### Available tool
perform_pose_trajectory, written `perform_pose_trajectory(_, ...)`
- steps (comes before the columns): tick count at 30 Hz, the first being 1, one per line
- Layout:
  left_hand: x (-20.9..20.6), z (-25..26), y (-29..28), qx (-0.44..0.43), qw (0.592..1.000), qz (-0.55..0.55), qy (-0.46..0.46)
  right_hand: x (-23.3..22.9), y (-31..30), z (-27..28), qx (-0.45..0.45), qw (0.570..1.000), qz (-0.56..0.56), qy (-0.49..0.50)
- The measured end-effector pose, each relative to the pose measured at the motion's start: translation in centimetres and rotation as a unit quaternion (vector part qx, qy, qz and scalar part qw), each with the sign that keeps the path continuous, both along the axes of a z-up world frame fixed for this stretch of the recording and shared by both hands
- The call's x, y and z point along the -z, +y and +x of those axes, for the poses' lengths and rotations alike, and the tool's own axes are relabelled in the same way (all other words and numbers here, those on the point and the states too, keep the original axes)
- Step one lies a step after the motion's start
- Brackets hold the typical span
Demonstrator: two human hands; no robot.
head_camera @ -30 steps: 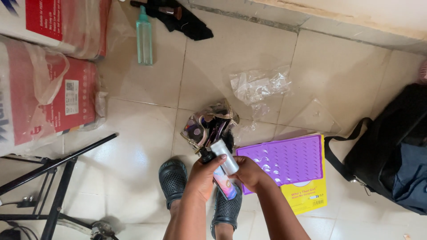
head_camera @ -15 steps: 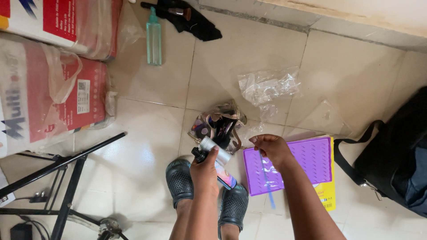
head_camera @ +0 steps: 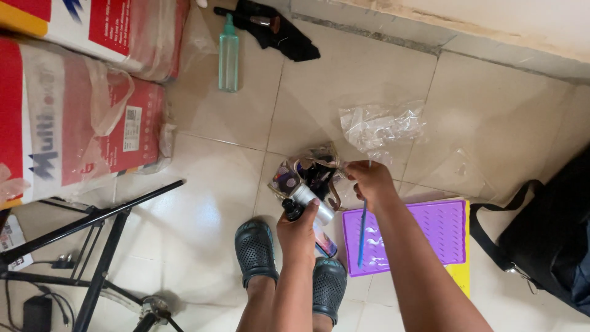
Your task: The person gathers hair styling tools and accessories from the floor, including a curling iron, combs, and bottles, then places them into a small patterned bag. The person also picks up a spray bottle and a makeup brush before closing the bag.
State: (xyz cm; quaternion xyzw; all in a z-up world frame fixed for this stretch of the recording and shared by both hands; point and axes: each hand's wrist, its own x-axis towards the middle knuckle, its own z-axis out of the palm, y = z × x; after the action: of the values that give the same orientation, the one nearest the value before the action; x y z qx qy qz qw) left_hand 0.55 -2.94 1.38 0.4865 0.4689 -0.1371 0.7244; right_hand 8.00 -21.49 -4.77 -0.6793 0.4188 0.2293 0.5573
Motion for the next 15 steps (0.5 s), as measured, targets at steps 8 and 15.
perform_pose_trajectory(8, 0.3, -0.5, -0.1, -0.029, 0.999, 0.011, 0.033, 0.4, 4.3, -1.6, -0.152, 0.940, -0.294, -0.085)
perform_pose_trajectory(15, 0.6, -0.9, 0.2, -0.056, 0.996, 0.058, 0.040, -1.6, 5.5, -1.6, -0.119, 0.947, -0.278, -0.111)
